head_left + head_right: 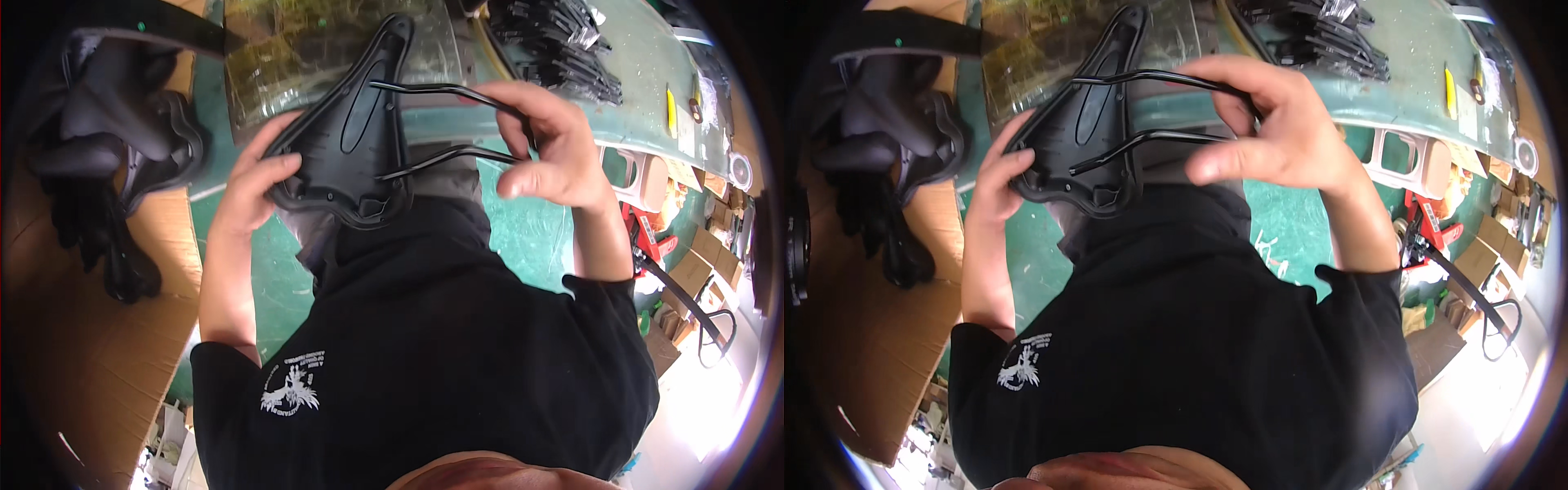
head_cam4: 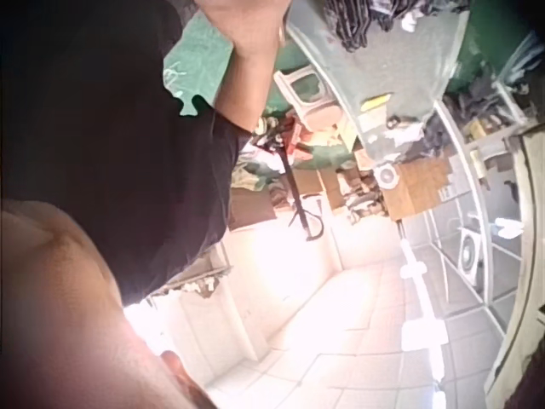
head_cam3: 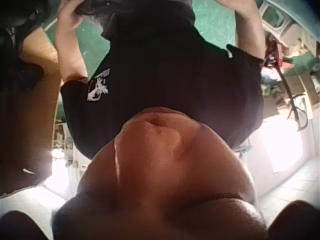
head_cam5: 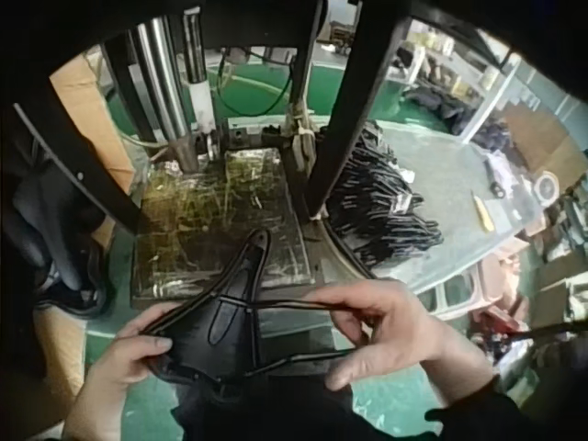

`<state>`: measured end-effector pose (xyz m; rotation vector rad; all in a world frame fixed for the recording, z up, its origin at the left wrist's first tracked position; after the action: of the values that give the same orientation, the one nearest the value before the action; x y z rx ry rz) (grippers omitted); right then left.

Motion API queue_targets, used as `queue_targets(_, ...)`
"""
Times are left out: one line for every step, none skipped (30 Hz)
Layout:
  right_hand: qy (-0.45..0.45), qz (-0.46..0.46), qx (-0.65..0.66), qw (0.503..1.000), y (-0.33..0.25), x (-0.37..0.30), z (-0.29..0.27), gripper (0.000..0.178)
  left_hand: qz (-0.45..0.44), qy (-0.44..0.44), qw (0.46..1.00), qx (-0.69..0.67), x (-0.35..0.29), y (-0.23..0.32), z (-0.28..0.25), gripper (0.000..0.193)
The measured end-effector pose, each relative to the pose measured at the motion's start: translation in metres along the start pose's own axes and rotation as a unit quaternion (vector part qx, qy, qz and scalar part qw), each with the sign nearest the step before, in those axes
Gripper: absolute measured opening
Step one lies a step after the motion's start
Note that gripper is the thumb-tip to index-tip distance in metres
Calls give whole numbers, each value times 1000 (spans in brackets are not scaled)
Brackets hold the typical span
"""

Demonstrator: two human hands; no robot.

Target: Assembling bicycle seats by attaching rails to seat cushions using a specialized press machine.

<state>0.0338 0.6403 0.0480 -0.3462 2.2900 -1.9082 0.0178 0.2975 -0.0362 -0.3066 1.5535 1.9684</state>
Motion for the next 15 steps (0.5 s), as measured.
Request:
queue_targets(-6, -28, -48, 998, -2, 2, 6, 51, 11, -18, 1000, -5, 0, -2, 3, 69)
queue_targets(-13, -57, -95, 994, -2, 3, 12, 43, 22, -35, 999, -12, -4, -4, 7, 69)
queue_targets(-18, -48, -93, 994, 5, 4, 18, 43, 14, -32, 999, -17, -8, -8, 10, 69)
queue_targets(-36, -113, -102, 988, 6, 4, 24, 34, 26, -52, 998, -9, -12, -12, 14, 70)
queue_targets(-55, -177, -110, 977, 7, 3, 31, 26, 37, -72, 997, -1, -16, -15, 18, 72)
queue_targets(-72, -204, -132, 967, 4, 4, 34, 22, 31, -66, 997, -11, -21, -19, 20, 72)
queue_targets(-82, -197, -129, 968, 4, 3, 36, 22, 42, -73, 996, -7, -25, -21, 23, 72)
queue_targets(-90, -197, -141, 966, 4, 1, 38, 20, 54, -81, 995, -3, -29, -24, 25, 72)
queue_targets(-95, -201, -154, 963, 6, 0, 41, 18, 51, -76, 996, -9, -30, -29, 25, 72)
queue_targets(-101, -198, -152, 963, 9, 0, 44, 18, 62, -82, 994, -29, -32, -31, 26, 71)
queue_targets(-102, -210, -148, 961, 11, -1, 48, 17, 72, -89, 992, -48, -33, -34, 27, 70)
queue_targets(-100, -224, -144, 959, 13, 0, 50, 17, 72, -87, 992, -49, -34, -36, 27, 70)
queue_targets(-101, -224, -142, 959, 14, 0, 50, 17, 69, -83, 993, -48, -34, -37, 27, 68)
queue_targets(-116, -226, -151, 955, 14, 1, 50, 17, 67, -80, 993, -46, -34, -38, 28, 65)
queue_targets(-130, -227, -160, 952, 13, 1, 49, 18, 66, -80, 994, -46, -35, -40, 31, 65)
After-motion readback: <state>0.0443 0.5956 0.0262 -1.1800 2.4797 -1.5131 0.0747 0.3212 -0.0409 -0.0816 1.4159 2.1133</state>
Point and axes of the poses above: each hand's wrist, its own x-axis towards the middle knuckle, its own z-axis out of the palm, y = z × x, the point moved 4 cm from there along x, towards the middle knuckle, and after that the axes turned 10 degrees about y, right-handed, at the moved point
